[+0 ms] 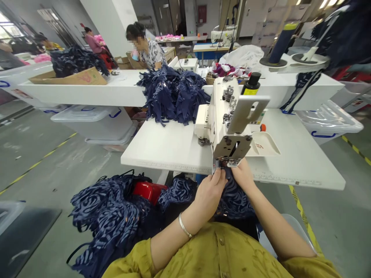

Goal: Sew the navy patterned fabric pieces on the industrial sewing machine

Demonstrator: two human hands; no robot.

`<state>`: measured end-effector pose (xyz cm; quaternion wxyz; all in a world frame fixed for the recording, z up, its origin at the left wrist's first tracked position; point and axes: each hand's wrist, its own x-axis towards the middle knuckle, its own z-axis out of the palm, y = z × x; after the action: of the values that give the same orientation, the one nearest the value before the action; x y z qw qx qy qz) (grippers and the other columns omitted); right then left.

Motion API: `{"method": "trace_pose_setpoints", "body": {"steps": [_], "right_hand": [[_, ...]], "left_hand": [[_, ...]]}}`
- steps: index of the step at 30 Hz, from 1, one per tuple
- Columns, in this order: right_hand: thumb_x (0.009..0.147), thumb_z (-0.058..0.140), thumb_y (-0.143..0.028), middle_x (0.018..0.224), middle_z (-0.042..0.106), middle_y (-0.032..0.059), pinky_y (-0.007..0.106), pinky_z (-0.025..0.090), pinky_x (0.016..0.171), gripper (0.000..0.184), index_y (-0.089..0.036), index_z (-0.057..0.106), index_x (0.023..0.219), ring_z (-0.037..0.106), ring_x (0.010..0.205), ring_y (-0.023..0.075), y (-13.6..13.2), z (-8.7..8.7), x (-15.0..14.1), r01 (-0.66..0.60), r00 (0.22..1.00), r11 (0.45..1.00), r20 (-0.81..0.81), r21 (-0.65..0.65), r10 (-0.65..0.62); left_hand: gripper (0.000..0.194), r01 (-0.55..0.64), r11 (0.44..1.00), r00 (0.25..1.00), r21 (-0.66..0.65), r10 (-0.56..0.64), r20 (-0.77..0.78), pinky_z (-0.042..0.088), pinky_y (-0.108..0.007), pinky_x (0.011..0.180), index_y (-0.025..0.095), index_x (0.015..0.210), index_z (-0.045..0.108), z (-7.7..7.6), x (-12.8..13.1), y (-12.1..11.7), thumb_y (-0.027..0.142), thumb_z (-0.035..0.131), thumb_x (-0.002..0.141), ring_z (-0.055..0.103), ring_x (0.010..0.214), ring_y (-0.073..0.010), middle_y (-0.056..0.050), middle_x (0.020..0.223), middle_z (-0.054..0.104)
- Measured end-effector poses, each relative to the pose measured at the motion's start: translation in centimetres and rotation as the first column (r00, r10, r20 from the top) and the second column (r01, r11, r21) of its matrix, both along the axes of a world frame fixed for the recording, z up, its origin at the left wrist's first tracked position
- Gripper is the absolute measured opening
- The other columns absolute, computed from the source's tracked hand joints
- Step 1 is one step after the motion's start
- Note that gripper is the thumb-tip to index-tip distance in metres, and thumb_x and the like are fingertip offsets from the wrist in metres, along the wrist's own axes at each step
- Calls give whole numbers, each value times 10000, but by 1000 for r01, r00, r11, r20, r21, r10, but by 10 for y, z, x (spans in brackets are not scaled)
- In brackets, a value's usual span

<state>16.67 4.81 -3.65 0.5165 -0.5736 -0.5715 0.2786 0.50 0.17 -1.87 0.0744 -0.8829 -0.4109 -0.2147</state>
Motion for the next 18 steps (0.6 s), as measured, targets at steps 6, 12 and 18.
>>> {"method": "trace_pose_setpoints", "body": {"steps": [6, 12, 18], "right_hand": [[972, 286, -475, 1083, 641, 109, 420, 412, 1026, 442, -186, 576, 1139, 532, 1153, 245, -26, -48, -5, -190, 973, 981, -143, -34, 183], [863, 543, -445, 1249, 600, 134, 453, 356, 1081, 467, -193, 573, 1255, 515, 1208, 278, -46, -103, -8, -483, 875, 872, -41, -77, 482], [719, 736, -410, 1223, 623, 94, 489, 261, 1111, 410, -249, 676, 1091, 486, 1239, 306, -57, -136, -20, -574, 784, 776, 100, -261, 613]], "left_hand": [[322, 41, 997, 991, -73, -31, 129, 575, -364, 866, 120, 1257, 528, -11, -5, 9, 198, 394, 975, 645, 1054, -236, -152, 1234, 613], [284, 496, 751, 849, -436, -315, 423, 538, -261, 890, 210, 1082, 646, 26, -21, -3, 147, 396, 964, 639, 998, -148, -76, 1064, 664], [177, 588, 680, 677, -438, -118, 726, 531, -238, 714, 217, 810, 691, 57, -60, -9, 271, 557, 912, 630, 767, -145, -39, 779, 656]]}}
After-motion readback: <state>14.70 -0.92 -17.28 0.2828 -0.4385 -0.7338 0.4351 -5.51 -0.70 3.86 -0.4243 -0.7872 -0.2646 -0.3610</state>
